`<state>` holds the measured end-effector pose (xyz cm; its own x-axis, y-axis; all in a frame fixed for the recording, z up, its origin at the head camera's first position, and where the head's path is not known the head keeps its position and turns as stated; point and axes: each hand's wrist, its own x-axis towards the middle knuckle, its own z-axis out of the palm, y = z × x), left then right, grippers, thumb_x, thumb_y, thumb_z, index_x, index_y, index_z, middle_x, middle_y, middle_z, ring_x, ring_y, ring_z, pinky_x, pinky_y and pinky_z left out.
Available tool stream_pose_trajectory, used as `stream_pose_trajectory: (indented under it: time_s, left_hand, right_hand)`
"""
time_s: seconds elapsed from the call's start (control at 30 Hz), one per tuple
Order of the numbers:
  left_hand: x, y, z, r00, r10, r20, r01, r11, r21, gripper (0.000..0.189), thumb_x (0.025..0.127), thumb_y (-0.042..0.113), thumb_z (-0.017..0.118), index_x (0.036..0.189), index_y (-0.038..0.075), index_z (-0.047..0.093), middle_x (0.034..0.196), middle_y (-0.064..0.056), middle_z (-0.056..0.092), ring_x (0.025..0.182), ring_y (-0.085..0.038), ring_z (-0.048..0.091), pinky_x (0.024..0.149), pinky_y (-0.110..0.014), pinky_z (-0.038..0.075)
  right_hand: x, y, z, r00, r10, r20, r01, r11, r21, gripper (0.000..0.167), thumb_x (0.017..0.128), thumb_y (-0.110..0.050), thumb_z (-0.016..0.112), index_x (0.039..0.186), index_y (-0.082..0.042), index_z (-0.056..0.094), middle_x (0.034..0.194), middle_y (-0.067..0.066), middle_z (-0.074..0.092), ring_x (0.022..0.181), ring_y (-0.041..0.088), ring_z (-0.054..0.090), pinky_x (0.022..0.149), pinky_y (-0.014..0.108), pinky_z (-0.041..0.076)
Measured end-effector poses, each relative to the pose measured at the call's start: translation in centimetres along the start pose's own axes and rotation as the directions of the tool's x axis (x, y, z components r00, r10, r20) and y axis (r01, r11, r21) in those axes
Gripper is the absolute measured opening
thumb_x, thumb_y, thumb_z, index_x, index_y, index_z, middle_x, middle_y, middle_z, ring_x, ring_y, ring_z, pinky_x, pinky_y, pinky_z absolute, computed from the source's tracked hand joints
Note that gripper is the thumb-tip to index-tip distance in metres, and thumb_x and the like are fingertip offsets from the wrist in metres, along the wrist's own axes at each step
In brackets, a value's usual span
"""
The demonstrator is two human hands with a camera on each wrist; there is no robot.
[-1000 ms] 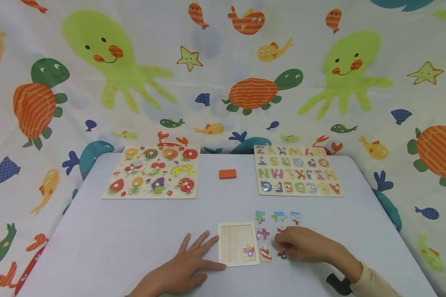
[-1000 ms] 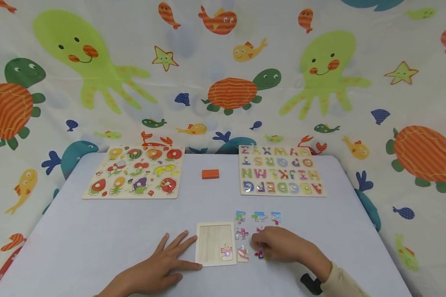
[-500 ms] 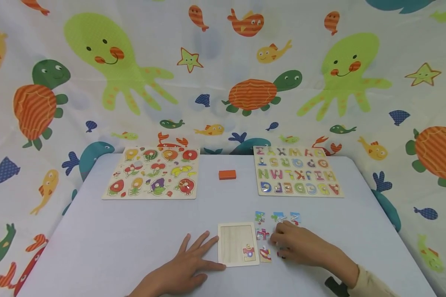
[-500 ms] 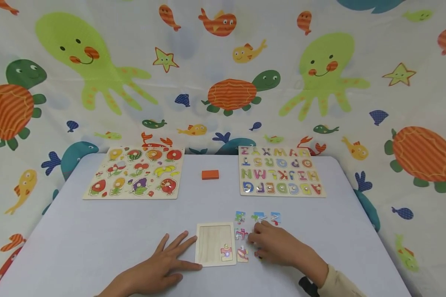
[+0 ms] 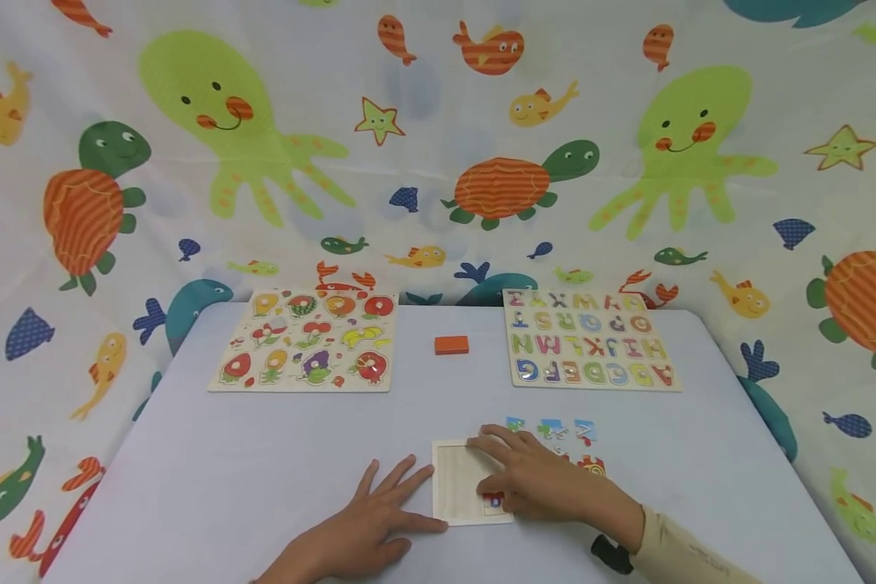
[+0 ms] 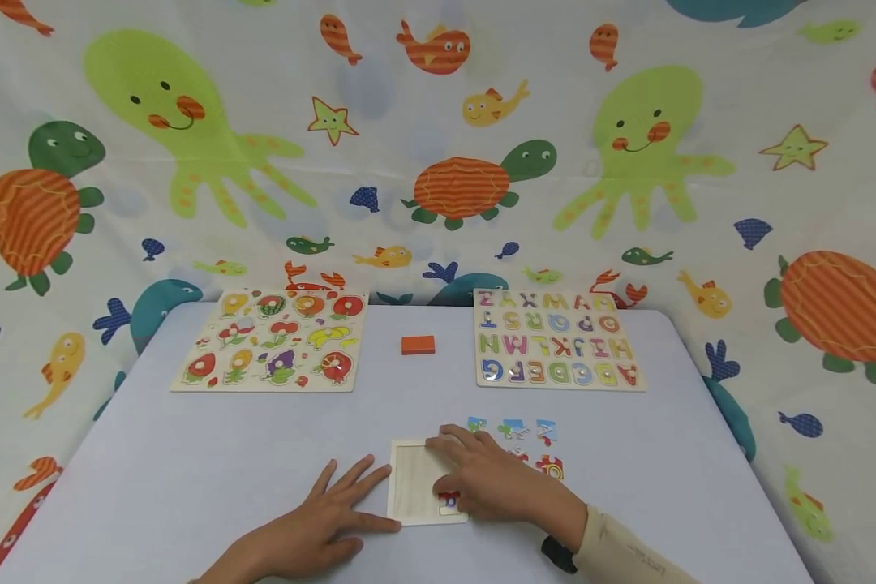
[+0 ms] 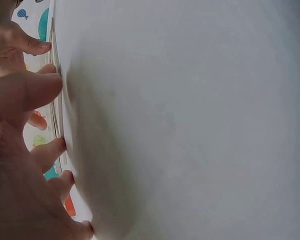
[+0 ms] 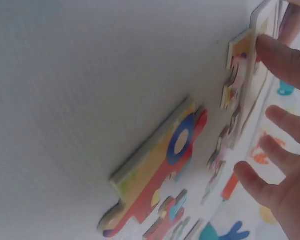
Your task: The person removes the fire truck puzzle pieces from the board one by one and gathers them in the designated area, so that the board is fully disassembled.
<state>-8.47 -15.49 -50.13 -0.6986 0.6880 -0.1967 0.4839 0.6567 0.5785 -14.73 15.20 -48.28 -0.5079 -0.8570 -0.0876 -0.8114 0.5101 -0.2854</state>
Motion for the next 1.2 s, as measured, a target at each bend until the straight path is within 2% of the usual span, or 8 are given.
stream_pose_trajectory:
  time_s: [0.17,0.3,0.53,0.7,0.9,1.03,1.1,1.2]
  left_hand:
    - [0.0,0.0,0.0,1.0,-0.001,-0.003,0.001,1.0,0.004,0.051,0.093,0.015,0.07,0.131,0.048,0.066,0.168,0.002,0.027,0.157,-0.032,0.011,0.115,-0.075,0.006]
    - [0.0,0.1,0.1,1.0,0.002,-0.008,-0.002,1.0,-0.004,0.051,0.092,0.015,0.07,0.131,0.048,0.067,0.168,0.002,0.028,0.157,-0.032,0.011,0.115,-0.076,0.006]
    - [0.2,0.2,0.1,1.0,-0.009,-0.002,0.009,1.0,-0.01,0.05,0.092,0.015,0.071,0.13,0.048,0.067,0.168,0.003,0.027,0.157,-0.031,0.01,0.115,-0.075,0.005]
    - [0.3,0.3,0.2,1.0,-0.021,-0.005,0.021,1.0,-0.001,0.051,0.092,0.015,0.07,0.129,0.049,0.068,0.168,0.004,0.027,0.157,-0.03,0.01,0.116,-0.073,0.004]
    - [0.5,0.4,0.4,1.0,-0.019,-0.019,0.019,1.0,0.014,0.05,0.091,0.015,0.071,0.129,0.048,0.068,0.167,0.004,0.028,0.157,-0.03,0.01,0.115,-0.075,0.004]
    - [0.4,0.3,0.3,1.0,-0.018,-0.022,0.018,1.0,0.011,0.051,0.091,0.015,0.07,0.129,0.048,0.068,0.167,0.004,0.028,0.157,-0.03,0.01,0.115,-0.075,0.004]
    - [0.3,0.2,0.3,1.0,-0.019,-0.019,0.019,1.0,0.007,0.05,0.091,0.015,0.07,0.129,0.048,0.068,0.167,0.004,0.028,0.157,-0.03,0.01,0.115,-0.075,0.003]
    - [0.3,0.2,0.2,1.0,-0.023,-0.011,0.023,1.0,-0.002,0.051,0.091,0.015,0.07,0.129,0.049,0.068,0.168,0.004,0.027,0.157,-0.03,0.009,0.116,-0.074,0.003]
  right_hand:
    - [0.2,-0.2,0.3,1.0,-0.013,-0.017,0.012,0.999,-0.048,0.033,0.088,-0.017,0.079,0.116,-0.035,0.076,0.149,0.001,0.049,0.143,0.03,0.035,0.104,0.059,0.046]
    - [0.1,-0.4,0.8,0.997,-0.03,-0.067,0.028,0.999,-0.035,0.029,0.088,-0.016,0.079,0.111,-0.032,0.073,0.129,-0.006,0.059,0.13,0.021,0.046,0.103,0.049,0.048]
    - [-1.1,-0.7,0.8,0.991,-0.022,-0.129,0.049,0.977,0.21,0.016,0.092,-0.014,0.076,0.095,-0.024,0.064,0.087,-0.018,0.052,0.085,0.001,0.047,0.078,0.018,0.043]
    - [-4.0,1.1,-1.2,0.985,0.142,-0.096,-0.087,0.898,0.431,0.014,0.093,-0.013,0.075,0.095,-0.023,0.065,0.085,-0.018,0.055,0.08,0.001,0.051,0.07,0.019,0.046]
    - [-8.9,4.2,-2.7,0.937,0.35,0.015,-0.316,0.826,0.466,0.016,0.091,-0.023,0.078,0.088,-0.024,0.063,0.075,-0.017,0.052,0.072,0.001,0.05,0.06,0.021,0.042]
    - [-11.5,5.4,-1.8,0.914,0.396,0.092,-0.383,0.764,0.519,0.016,0.091,-0.02,0.077,0.086,-0.022,0.062,0.071,-0.014,0.05,0.068,0.0,0.049,0.056,0.022,0.04]
    - [-12.1,5.5,-1.2,0.908,0.406,0.1,-0.395,0.754,0.524,0.015,0.09,-0.02,0.077,0.086,-0.021,0.063,0.071,-0.014,0.05,0.068,0.0,0.048,0.055,0.023,0.039]
    - [-12.1,5.3,-0.3,0.888,0.456,0.066,-0.432,0.775,0.462,0.017,0.088,-0.024,0.08,0.087,-0.023,0.063,0.073,-0.014,0.05,0.07,0.0,0.048,0.058,0.023,0.04]
